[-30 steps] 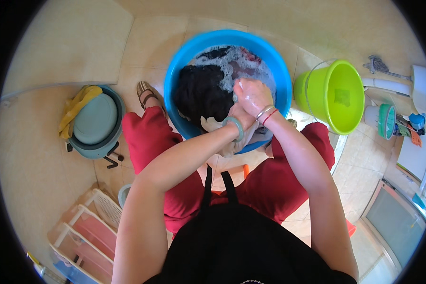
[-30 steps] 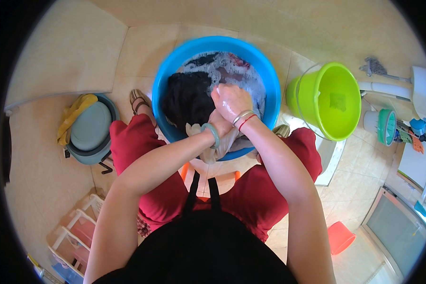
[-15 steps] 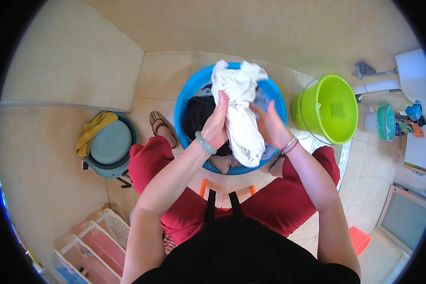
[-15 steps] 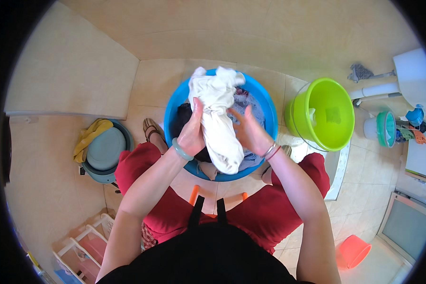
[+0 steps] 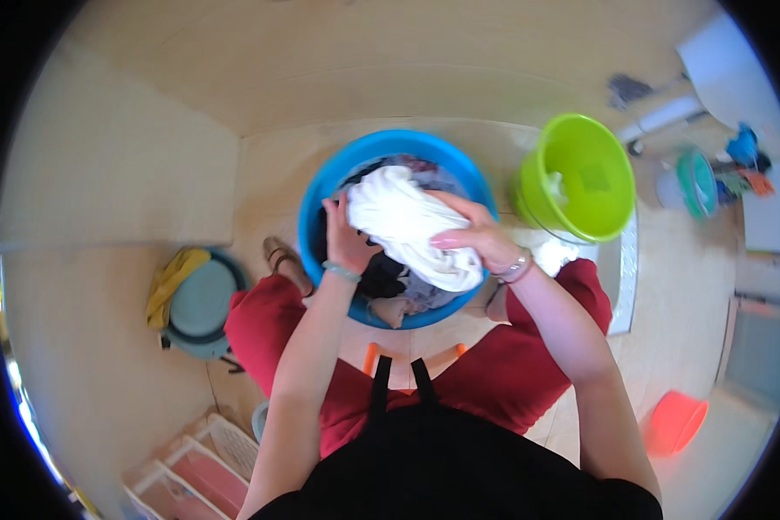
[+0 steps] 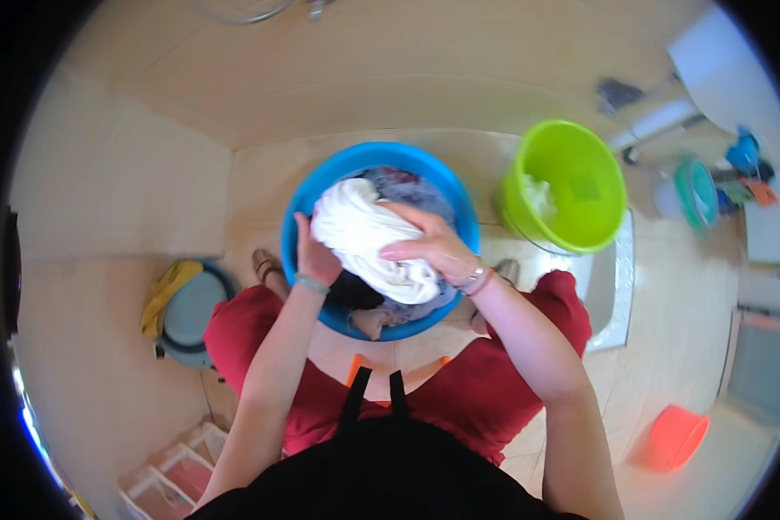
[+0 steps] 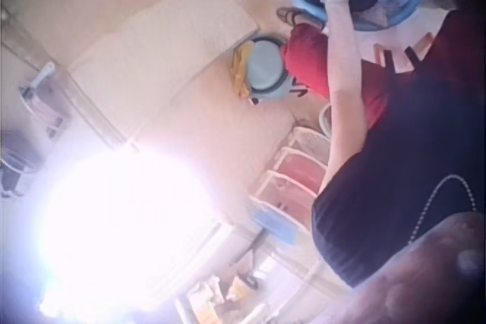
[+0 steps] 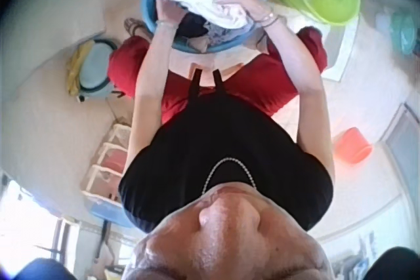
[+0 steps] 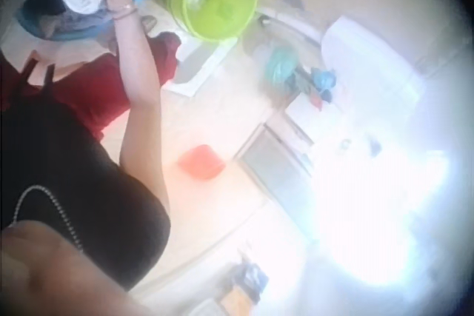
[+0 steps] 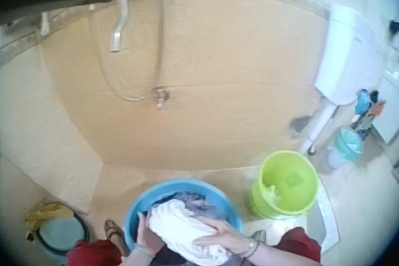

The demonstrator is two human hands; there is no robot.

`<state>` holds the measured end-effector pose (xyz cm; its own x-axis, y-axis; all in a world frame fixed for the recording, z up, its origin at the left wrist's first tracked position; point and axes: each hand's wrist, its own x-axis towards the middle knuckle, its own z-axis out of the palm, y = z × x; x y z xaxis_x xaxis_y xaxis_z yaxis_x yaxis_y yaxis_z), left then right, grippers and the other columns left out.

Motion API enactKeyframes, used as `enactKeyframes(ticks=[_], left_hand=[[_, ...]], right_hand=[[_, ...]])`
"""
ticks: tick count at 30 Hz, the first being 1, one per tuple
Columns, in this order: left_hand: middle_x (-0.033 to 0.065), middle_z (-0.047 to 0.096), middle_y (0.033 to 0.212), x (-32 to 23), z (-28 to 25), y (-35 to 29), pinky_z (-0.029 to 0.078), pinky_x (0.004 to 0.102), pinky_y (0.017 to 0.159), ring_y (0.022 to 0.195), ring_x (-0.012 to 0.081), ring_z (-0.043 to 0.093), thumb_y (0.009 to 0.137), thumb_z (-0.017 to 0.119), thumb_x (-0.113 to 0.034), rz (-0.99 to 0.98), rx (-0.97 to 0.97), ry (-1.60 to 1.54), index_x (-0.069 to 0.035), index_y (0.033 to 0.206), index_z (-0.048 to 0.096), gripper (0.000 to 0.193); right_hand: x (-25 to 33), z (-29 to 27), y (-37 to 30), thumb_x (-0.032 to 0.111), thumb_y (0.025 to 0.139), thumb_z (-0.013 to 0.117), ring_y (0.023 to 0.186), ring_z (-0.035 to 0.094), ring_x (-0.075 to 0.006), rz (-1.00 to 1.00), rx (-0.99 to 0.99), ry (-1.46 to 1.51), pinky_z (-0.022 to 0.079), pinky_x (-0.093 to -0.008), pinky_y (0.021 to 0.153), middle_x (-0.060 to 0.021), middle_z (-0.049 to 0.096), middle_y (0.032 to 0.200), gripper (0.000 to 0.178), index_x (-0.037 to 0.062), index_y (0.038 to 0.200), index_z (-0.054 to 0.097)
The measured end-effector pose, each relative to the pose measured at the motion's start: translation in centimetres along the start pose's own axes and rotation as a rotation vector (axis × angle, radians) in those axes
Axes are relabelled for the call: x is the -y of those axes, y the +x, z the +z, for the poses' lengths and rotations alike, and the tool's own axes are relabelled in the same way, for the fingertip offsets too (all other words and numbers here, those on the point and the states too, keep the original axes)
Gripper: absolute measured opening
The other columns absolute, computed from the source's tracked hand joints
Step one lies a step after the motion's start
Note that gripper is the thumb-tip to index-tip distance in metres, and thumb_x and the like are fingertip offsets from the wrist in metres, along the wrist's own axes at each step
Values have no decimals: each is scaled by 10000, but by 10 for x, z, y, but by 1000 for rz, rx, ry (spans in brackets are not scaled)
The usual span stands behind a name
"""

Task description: The person hand-washes various garments in a blue basin filled with soapy water. They scrub and wring out individual items, including a white cloth, a dark garment, and a light-colored piece, then transfer the washed items into a green bucket.

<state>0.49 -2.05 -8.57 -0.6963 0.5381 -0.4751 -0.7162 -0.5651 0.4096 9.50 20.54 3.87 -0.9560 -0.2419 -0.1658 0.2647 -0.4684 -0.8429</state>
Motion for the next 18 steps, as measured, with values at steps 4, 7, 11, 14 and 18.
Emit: enactKeyframes(ticks=[4,7,11,14,18], left_hand=[[77,319,1479,21,82,-6,254,500,1091,1343,308,324,873,302,-687,-227,358,-120,-148,1450,266,790],[74,277,1499,49,131,1,234,544,1091,1367,313,275,899,362,-619,-360,449,-186,-166,1453,263,723],[68,369,1448,95,203,41,298,455,1092,1324,258,365,934,417,-523,-316,527,-66,-111,1427,296,654],[72,409,1418,130,229,76,304,434,1091,1301,235,393,976,408,-399,-416,484,-14,-100,1410,328,533],[111,458,1356,184,230,123,362,425,1056,1259,235,433,965,480,-299,-427,359,114,-79,1345,405,446]], right_hand=[[3,-8,-9,103,761,709,1122,528,-148,-69,-237,189,412,-279,951,-91,552,1238,632,-15,1325,447],[29,-38,-18,131,782,688,1082,565,-172,-266,-385,191,447,-299,926,-110,580,1190,567,-14,1286,473],[55,-99,-50,230,838,617,1069,583,-213,-461,-614,414,464,-349,940,-116,597,1161,468,-1,1231,515],[70,-132,-73,251,867,567,1128,552,-234,-560,-718,521,429,-393,987,-104,583,1204,424,28,1227,535],[49,-194,-89,315,911,510,1133,552,-227,-479,-623,617,421,-390,994,-91,590,1207,429,56,1252,523]])
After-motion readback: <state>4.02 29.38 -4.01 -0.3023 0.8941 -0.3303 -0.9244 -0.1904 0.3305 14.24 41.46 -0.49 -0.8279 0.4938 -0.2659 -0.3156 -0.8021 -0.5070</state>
